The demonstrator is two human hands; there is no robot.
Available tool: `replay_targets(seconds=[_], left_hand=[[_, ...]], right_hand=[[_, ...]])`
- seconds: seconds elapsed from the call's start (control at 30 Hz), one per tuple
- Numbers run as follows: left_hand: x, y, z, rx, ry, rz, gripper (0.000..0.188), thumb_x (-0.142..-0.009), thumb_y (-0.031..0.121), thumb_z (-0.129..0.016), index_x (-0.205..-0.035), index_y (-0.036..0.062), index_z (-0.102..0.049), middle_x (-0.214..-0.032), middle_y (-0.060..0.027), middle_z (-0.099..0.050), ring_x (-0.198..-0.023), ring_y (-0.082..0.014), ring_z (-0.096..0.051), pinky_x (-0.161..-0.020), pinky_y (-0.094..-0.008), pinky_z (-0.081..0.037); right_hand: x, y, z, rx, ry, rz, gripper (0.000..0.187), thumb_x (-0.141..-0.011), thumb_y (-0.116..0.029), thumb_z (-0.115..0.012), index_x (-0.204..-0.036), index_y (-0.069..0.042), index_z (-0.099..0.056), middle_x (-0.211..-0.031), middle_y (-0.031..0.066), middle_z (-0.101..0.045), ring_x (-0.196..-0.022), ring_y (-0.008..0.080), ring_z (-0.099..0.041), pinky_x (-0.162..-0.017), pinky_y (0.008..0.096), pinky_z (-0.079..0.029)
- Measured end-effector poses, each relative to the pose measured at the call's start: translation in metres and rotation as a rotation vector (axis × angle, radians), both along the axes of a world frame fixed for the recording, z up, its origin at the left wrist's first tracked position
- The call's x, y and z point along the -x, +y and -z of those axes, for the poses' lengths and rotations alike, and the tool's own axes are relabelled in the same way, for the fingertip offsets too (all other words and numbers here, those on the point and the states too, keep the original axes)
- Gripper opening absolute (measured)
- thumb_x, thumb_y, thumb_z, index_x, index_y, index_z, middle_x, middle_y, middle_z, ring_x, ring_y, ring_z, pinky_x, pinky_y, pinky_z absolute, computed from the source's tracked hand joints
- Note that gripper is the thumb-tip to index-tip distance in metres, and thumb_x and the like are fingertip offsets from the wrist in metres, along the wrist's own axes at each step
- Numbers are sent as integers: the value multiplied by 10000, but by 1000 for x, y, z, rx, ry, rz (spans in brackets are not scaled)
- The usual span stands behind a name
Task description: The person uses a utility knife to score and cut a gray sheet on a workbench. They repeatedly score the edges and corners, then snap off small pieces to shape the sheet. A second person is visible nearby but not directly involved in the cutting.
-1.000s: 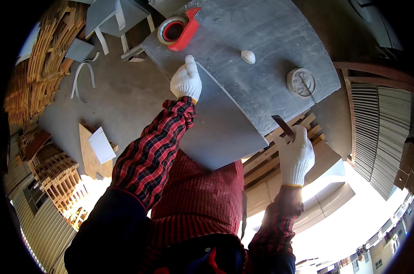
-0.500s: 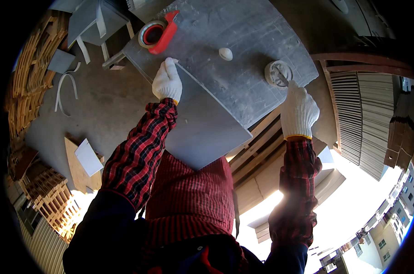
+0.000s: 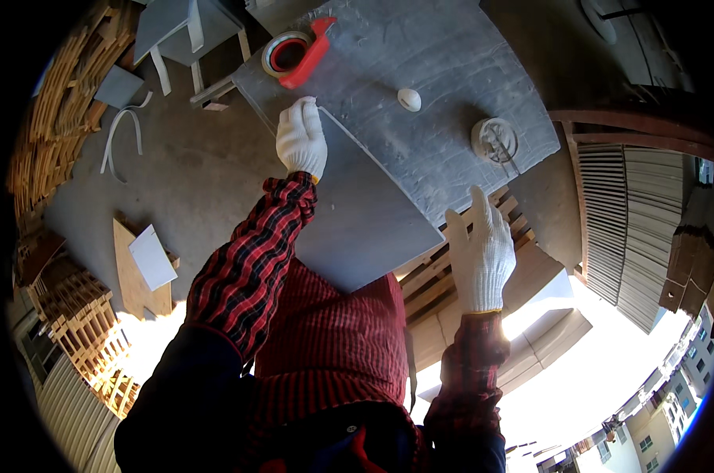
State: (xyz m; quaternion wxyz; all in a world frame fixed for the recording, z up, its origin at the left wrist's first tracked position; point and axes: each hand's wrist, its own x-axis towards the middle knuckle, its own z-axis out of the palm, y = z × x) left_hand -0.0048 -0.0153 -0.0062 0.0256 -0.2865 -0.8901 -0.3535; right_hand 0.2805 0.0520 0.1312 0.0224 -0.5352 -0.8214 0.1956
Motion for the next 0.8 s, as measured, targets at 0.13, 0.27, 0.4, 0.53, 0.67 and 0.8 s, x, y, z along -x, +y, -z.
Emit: replay_targets(seconds=[0.13, 0.27, 0.4, 0.53, 0.67, 0.8], left_hand=[[1, -4, -1, -30, -74, 66, 257, -1031, 274, -520, -1146, 97, -666, -1104, -128, -651, -983, -334, -656, -861, -398, -523], [5, -23, -2, -51, -107, 204, 302, -1031, 292, -538, -1196, 60, -639, -1138, -137, -637, -1018, -320, -652, -895, -392, -513], [7, -30, -14, -34, -232, 266, 328, -1006, 295, -589, -1210, 43, -639, -1138, -133, -646, -1043, -299, -648, -907, -381, -509], [10, -29, -22, -5, -311, 269, 347, -1012, 304, -583, -1223, 33, -631, -1157, -134, -639, -1056, -291, -641, -922, -374, -501], [12, -27, -25, 33, -502, 271, 390, -1010, 326, -587, -1266, 32, -605, -1254, -110, -612, -1167, -237, -591, -1003, -346, -450], [21, -26, -22, -2, -524, 302, 419, -979, 352, -637, -1244, 27, -622, -1226, -123, -616, -1122, -243, -611, -963, -362, -476]], right_hand=[[-16, -39, 51, 428, 102, 248, 502, -972, -397, -563, -1359, -79, -578, -1202, 199, -670, -1096, 331, -660, -930, 400, -500], [-19, -57, 67, 393, 243, 290, 429, -1010, -358, -521, -1313, -67, -606, -1176, 192, -682, -1070, 336, -669, -926, 399, -505], [-9, -33, 63, 294, 383, 232, 351, -1022, -281, -530, -1279, -69, -638, -1200, 189, -677, -1099, 327, -663, -946, 378, -508], [12, -12, 56, 273, 569, 216, 349, -1020, -274, -555, -1270, -48, -645, -1189, 172, -683, -1086, 282, -664, -942, 363, -509], [-14, -2, 62, 493, 781, 644, 430, -996, -325, -597, -1256, 14, -652, -1040, 64, -679, -878, 124, -623, -788, 277, -514], [-49, -2, 82, 648, 737, 593, 433, -990, -331, -588, -1247, 10, -659, -1039, 68, -692, -878, 135, -632, -782, 284, -515]])
